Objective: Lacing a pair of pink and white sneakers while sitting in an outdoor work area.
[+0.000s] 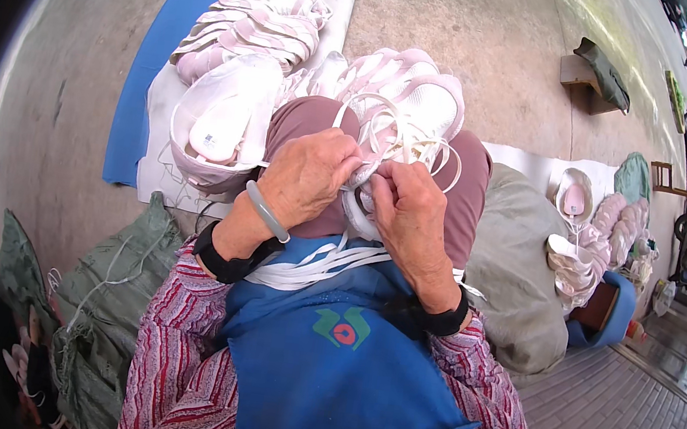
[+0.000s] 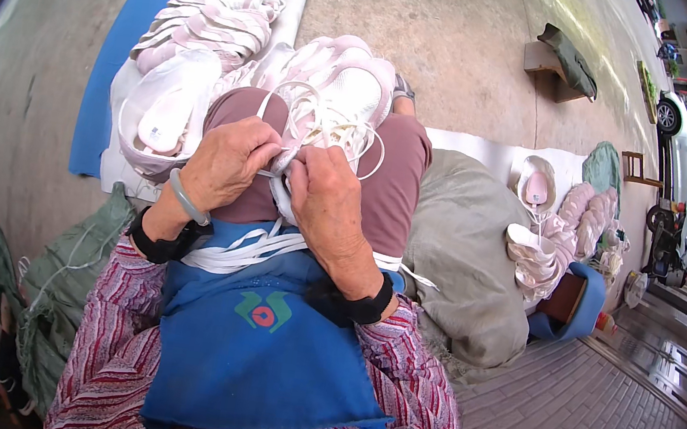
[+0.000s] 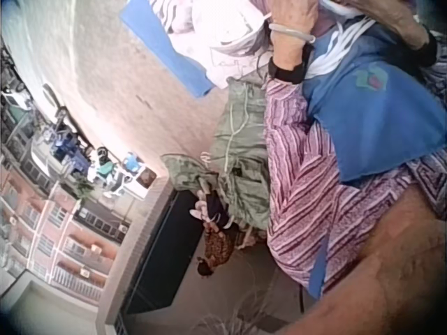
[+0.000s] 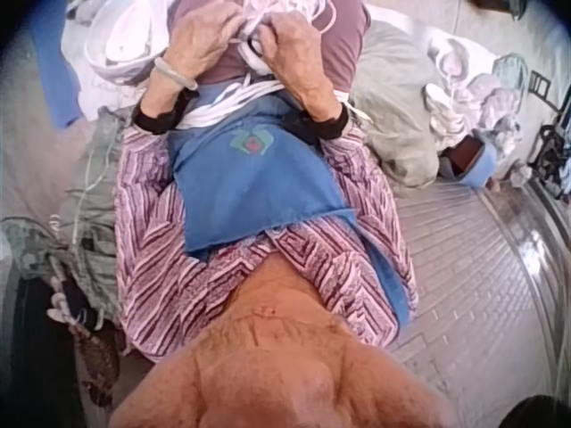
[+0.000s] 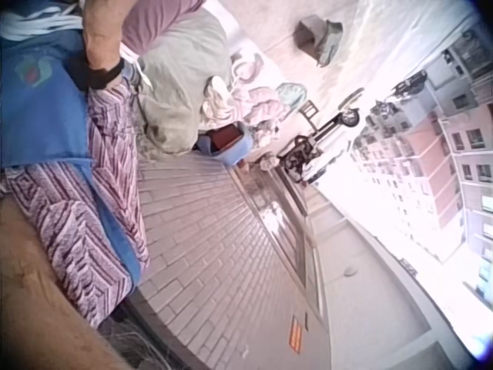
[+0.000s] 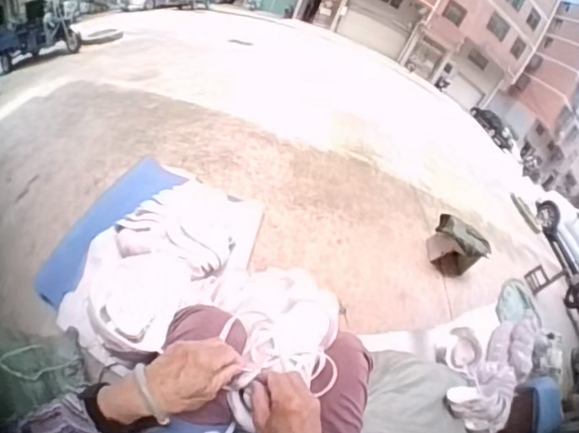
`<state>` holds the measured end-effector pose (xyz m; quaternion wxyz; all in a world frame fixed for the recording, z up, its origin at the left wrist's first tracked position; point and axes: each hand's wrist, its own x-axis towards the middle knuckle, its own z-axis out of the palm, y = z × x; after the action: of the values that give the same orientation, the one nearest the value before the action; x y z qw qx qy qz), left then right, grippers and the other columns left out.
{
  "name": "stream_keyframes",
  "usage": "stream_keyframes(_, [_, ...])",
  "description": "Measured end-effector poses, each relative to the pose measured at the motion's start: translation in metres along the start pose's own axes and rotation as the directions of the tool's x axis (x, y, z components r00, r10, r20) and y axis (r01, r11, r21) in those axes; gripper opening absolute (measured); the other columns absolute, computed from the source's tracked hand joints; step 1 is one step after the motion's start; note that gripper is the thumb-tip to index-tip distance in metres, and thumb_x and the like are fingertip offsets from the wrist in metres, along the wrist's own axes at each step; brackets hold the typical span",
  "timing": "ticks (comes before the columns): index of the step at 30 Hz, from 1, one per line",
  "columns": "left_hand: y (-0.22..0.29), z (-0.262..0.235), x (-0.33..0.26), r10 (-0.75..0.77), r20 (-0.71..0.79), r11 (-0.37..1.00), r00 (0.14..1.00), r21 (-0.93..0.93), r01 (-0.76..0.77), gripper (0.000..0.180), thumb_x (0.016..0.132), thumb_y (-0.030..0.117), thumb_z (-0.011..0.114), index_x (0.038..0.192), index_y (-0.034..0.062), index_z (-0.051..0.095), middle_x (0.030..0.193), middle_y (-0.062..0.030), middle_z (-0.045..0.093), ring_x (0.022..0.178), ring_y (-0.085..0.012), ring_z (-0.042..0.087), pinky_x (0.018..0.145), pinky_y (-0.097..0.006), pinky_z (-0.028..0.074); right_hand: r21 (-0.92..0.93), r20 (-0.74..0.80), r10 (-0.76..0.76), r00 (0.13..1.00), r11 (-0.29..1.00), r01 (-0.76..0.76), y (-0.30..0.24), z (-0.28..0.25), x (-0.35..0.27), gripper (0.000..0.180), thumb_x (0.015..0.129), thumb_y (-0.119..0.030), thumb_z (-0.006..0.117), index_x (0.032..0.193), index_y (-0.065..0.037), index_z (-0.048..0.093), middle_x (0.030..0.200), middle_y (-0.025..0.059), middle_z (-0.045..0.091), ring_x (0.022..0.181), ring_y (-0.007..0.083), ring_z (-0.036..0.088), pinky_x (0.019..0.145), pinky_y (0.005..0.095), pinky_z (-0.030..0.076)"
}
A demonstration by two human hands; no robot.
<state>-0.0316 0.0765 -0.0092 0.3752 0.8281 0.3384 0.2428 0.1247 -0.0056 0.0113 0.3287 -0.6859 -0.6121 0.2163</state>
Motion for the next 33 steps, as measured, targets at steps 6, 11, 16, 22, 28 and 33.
stream_keyframes(6, [-0.001, -0.005, 0.015, 0.125, 0.137, 0.985, 0.983, 0.098, -0.139, 0.007, 0.088, 0.008, 0.055, 0.088, 0.0021, 0.058, 0.078, -0.0154, 0.053, 0.075, -0.0363, 0.057, 0.066, -0.045, 0.045, 0.042, -0.029, 0.044, 0.999, 0.998, -0.043, 0.007, 0.006, -0.001, 0.007, 0.083, -0.006, 0.064, 0.088, -0.001, 0.063, 0.077, 0.0177, 0.055, 0.069, 0.0361, 0.058, 0.062, 0.0432, 0.047])
stream_keyframes(11, [-0.002, -0.009, 0.020, 0.067, 0.160, 0.994, 0.985, 0.076, -0.080, 0.010, 0.089, 0.009, 0.057, 0.092, -0.0001, 0.062, 0.077, -0.0148, 0.059, 0.070, -0.0309, 0.059, 0.064, -0.038, 0.048, 0.072, -0.102, 0.045, 0.994, 0.997, -0.037, 0.011, 0.012, -0.001, 0.007, 0.081, -0.005, 0.064, 0.087, -0.001, 0.065, 0.075, 0.0170, 0.055, 0.069, 0.0347, 0.058, 0.062, 0.0421, 0.047])
stream_keyframes(16, [0.001, -0.010, 0.018, -0.209, 0.237, 0.919, 0.949, -0.285, 0.273, 0.011, 0.090, 0.009, 0.059, 0.093, -0.0009, 0.064, 0.071, -0.0094, 0.061, 0.063, -0.0173, 0.059, 0.060, -0.030, 0.047, 0.071, -0.092, 0.030, 0.995, 0.997, -0.023, 0.007, 0.010, -0.001, 0.009, 0.081, -0.005, 0.066, 0.089, -0.001, 0.066, 0.075, 0.0163, 0.056, 0.068, 0.0325, 0.058, 0.063, 0.0408, 0.047])
stream_keyframes(22, [-0.005, -0.005, 0.013, -0.103, 0.095, 0.972, 0.990, -0.201, 0.121, 0.009, 0.090, 0.006, 0.059, 0.094, 0.0007, 0.064, 0.076, -0.0064, 0.059, 0.062, -0.0144, 0.057, 0.059, -0.030, 0.045, 0.051, -0.111, -0.008, 0.994, 0.999, 0.014, 0.007, 0.010, 0.000, 0.010, 0.080, -0.005, 0.066, 0.090, -0.002, 0.067, 0.075, 0.0155, 0.055, 0.068, 0.0317, 0.057, 0.062, 0.0404, 0.047])
stream_keyframes(28, [-0.004, 0.008, 0.005, 0.187, -0.119, 0.982, 0.975, 0.063, -0.181, 0.007, 0.090, 0.007, 0.061, 0.092, 0.0000, 0.062, 0.082, -0.0067, 0.061, 0.065, -0.0148, 0.061, 0.058, -0.029, 0.046, 0.098, -0.108, -0.011, 0.994, 0.995, 0.022, 0.011, 0.012, 0.002, 0.012, 0.081, -0.006, 0.066, 0.092, -0.003, 0.066, 0.074, 0.0154, 0.053, 0.068, 0.0318, 0.057, 0.061, 0.0406, 0.047])
stream_keyframes(33, [-0.003, 0.002, 0.003, -0.333, 0.089, 0.853, 0.939, -0.396, 0.340, 0.005, 0.089, 0.003, 0.060, 0.092, -0.0004, 0.063, 0.079, -0.0054, 0.063, 0.066, -0.0115, 0.061, 0.058, -0.024, 0.048, 0.094, -0.100, 0.007, 0.995, 0.996, 0.003, 0.012, 0.014, 0.000, 0.011, 0.081, -0.006, 0.065, 0.092, -0.003, 0.066, 0.074, 0.0155, 0.053, 0.067, 0.0320, 0.057, 0.061, 0.0408, 0.046])
